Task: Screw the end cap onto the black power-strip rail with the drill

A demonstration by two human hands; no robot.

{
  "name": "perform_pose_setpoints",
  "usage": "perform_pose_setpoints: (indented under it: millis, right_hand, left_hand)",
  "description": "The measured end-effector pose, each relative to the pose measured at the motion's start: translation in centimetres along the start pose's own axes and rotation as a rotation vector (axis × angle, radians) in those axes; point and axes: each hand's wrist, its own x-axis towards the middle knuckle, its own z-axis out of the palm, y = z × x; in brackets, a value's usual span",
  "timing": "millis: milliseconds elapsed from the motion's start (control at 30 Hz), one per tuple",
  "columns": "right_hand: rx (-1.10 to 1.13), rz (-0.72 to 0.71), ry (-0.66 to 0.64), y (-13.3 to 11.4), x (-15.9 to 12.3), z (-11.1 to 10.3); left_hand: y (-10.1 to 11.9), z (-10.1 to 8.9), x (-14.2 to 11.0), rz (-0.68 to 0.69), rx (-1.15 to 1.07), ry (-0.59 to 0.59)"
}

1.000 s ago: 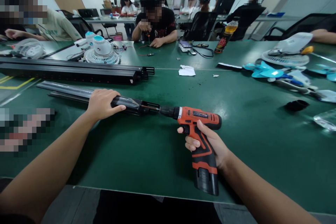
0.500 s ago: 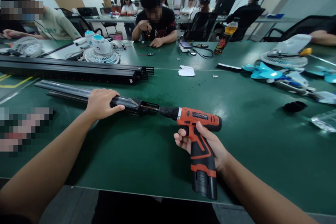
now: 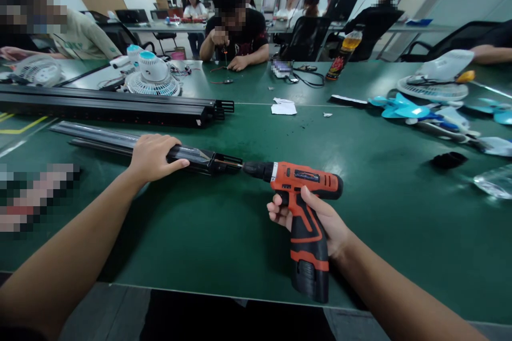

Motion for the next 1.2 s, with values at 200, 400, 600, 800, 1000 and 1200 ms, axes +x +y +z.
perform_pose_setpoints:
  millis: [200, 400, 600, 800, 1000, 1200]
  right_hand:
    - [0.040, 0.022, -0.007, 0.04, 0.03, -0.37]
    - [0.063, 0.033, -0.024, -0.09, 0.12, -0.22]
    - [0.049, 0.016, -0.030, 0.10, 0.21, -0.07]
    - [0.060, 0.036, 0.004, 0.13, 0.26, -0.42]
    - [0.070, 0.031, 0.027, 0.11, 0.03, -0.11]
    - [0.026, -0.004, 0.031, 0.17, -0.33, 0.17]
  left_hand:
    - [0.02, 0.05, -0.05, -0.005, 0.010, 0.010]
    - [-0.03, 0.11, -0.06, -0.007, 0.006, 0.002]
    - [0.03, 0.03, -0.06, -0.002, 0.000, 0.007]
    - [0.05, 0.07, -0.06, 0.001, 0.016, 0.011]
    - [-0.09, 0.11, -0.08, 0.013, 0.020, 0.006]
    - [-0.03, 0.11, -0.08, 0.019, 0.033, 0.020]
